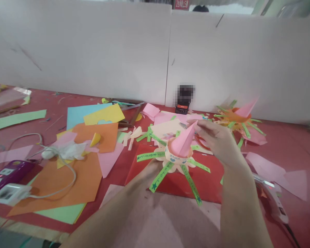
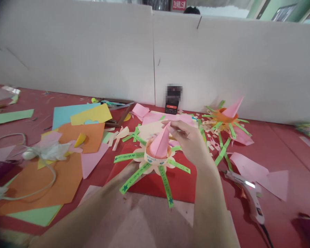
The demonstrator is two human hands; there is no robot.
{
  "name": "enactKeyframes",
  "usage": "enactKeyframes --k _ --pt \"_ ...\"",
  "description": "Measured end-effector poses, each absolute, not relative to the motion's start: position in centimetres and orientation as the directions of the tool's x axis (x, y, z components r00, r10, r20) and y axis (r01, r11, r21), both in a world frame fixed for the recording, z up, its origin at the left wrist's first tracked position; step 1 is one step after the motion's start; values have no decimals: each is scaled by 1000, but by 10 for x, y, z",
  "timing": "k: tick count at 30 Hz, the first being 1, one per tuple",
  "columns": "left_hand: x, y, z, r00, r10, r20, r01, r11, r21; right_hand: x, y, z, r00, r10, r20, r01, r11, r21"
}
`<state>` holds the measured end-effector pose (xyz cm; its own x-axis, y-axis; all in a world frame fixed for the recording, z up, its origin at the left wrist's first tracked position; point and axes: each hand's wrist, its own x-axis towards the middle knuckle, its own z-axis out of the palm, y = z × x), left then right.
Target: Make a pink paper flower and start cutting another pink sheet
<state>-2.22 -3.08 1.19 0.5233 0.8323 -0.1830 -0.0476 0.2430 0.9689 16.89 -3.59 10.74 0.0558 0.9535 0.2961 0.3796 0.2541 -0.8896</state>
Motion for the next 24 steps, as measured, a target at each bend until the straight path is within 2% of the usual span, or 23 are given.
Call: enactKeyframes --k 4,11,18,21,24 --pt "-23 -29 3 609 767 -201 -219 406 887 170 -39 111 11 963 269 353 248 -902" --pt "-26 -28 0 643 754 -138 -303 415 858 173 -42 114 -10 970 245 281 238 -930" --pt "-25 -29 7 703 706 -89 -373 472 799 171 -44 116 -51 952 300 282 302 -911" --pt "-28 -30 6 647 750 -137 -341 445 828 172 -45 116 -65 946 317 271 323 -907" --pt "-35 -32 4 508 838 -200 -266 373 889 174 -46 116 -94 934 344 271 357 -894"
